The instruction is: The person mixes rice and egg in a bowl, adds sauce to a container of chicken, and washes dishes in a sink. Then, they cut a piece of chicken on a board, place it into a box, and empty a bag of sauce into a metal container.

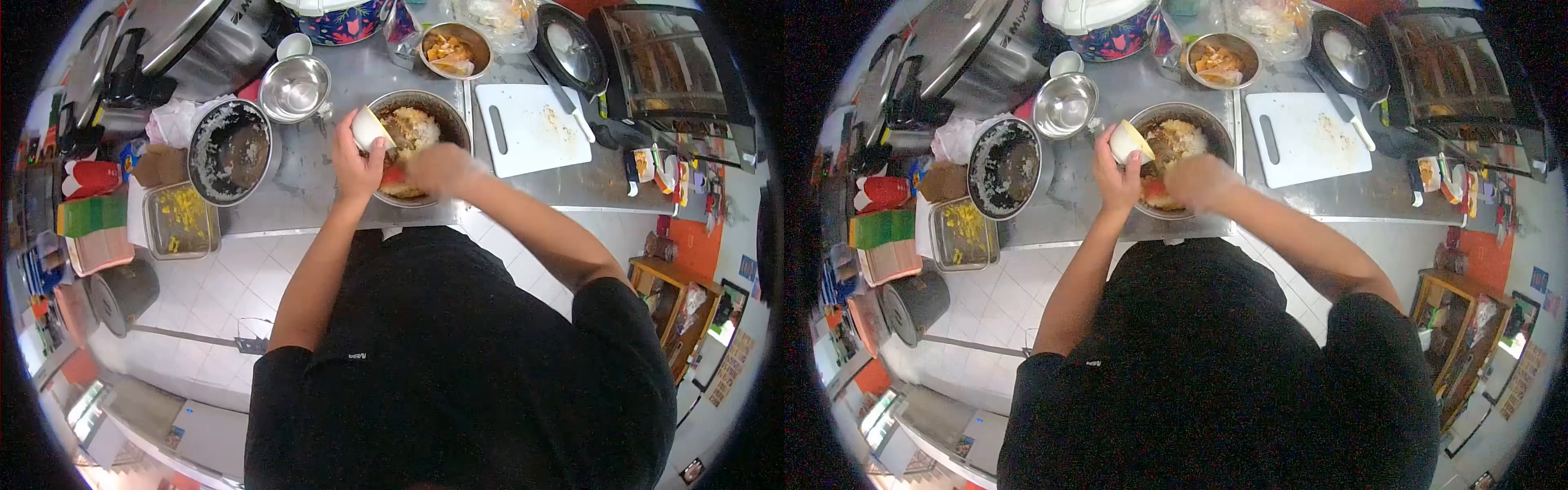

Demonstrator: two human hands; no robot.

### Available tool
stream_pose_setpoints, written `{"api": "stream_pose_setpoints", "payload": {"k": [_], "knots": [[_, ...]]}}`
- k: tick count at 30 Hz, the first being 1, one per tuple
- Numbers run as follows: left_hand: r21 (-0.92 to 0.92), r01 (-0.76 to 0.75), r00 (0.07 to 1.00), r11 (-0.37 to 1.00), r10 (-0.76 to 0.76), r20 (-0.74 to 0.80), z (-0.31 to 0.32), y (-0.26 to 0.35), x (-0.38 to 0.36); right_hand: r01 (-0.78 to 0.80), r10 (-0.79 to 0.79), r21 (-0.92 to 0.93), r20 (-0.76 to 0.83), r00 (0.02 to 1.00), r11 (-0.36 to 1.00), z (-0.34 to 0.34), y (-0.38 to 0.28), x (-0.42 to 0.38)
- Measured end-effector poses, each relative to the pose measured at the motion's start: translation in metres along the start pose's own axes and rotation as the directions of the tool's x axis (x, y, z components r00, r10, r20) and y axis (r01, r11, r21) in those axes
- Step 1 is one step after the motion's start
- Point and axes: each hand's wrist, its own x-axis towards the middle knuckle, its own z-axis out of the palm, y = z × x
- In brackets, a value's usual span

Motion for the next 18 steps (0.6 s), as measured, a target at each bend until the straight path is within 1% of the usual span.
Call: {"api": "stream_pose_setpoints", "payload": {"k": [2,3,5,6,8,9,10,11,12,13,14,15,17,18], "knots": [[0.132,-0.034,0.999,0.991,0.033,0.013,0.001,0.006,-0.003,-0.061,0.052,-0.096,-0.1,0.994,0.993,0.032,-0.011,-0.006],[0.092,0.005,1.0,0.996,-0.005,0.005,0.017,0.014,-0.022,-0.061,0.061,-0.14,0.001,0.998,0.988,0.035,-0.005,-0.022],[0.153,-0.089,0.995,0.984,0.093,-0.02,0.004,0.005,-0.002,0.014,-0.013,-0.205,0.007,1.0,0.979,0.002,-0.005,0.004],[0.139,-0.108,0.993,0.984,0.112,-0.02,-0.004,0.011,-0.006,-0.045,0.05,-0.099,0.055,0.997,0.994,-0.032,-0.015,-0.008],[0.095,-0.165,0.984,0.982,0.171,-0.056,-0.006,0.022,-0.001,-0.063,0.069,-0.141,0.035,0.997,0.988,-0.027,-0.011,-0.007],[0.063,-0.15,0.987,0.987,0.153,-0.045,-0.002,0.021,-0.001,-0.08,0.085,-0.146,0.03,0.996,0.986,-0.013,-0.008,-0.009],[0.027,-0.124,0.992,0.992,0.124,-0.012,0.0,0.022,-0.008,0.009,0.011,-0.28,0.072,0.997,0.96,0.007,-0.004,-0.003],[-0.008,-0.107,0.994,0.994,0.107,0.006,0.003,0.022,-0.009,-0.019,0.046,-0.234,0.112,0.993,0.972,0.018,0.006,0.002],[0.075,-0.162,0.987,0.984,0.161,0.018,0.004,0.015,-0.007,-0.048,0.078,-0.207,0.139,0.987,0.977,-0.002,0.011,0.003],[0.055,-0.147,0.989,0.988,0.146,0.024,0.003,0.012,-0.004,-0.071,0.103,-0.175,0.179,0.979,0.982,-0.021,0.011,-0.001],[0.037,-0.119,0.992,0.992,0.117,0.035,0.002,0.011,-0.007,-0.104,0.108,-0.11,0.035,0.994,0.989,-0.046,0.001,-0.016],[0.015,-0.093,0.995,0.996,0.092,0.041,0.003,0.011,-0.009,-0.101,0.108,-0.179,0.026,0.994,0.979,-0.04,0.008,-0.011],[0.068,-0.06,0.998,0.996,0.059,0.025,0.004,0.016,-0.012,-0.109,0.114,-0.292,-0.002,0.994,0.95,-0.014,0.027,0.001],[0.094,-0.058,0.998,0.994,0.057,0.02,0.005,0.016,-0.008,-0.068,0.135,-0.316,0.196,0.971,0.946,-0.012,0.025,0.003]]}}
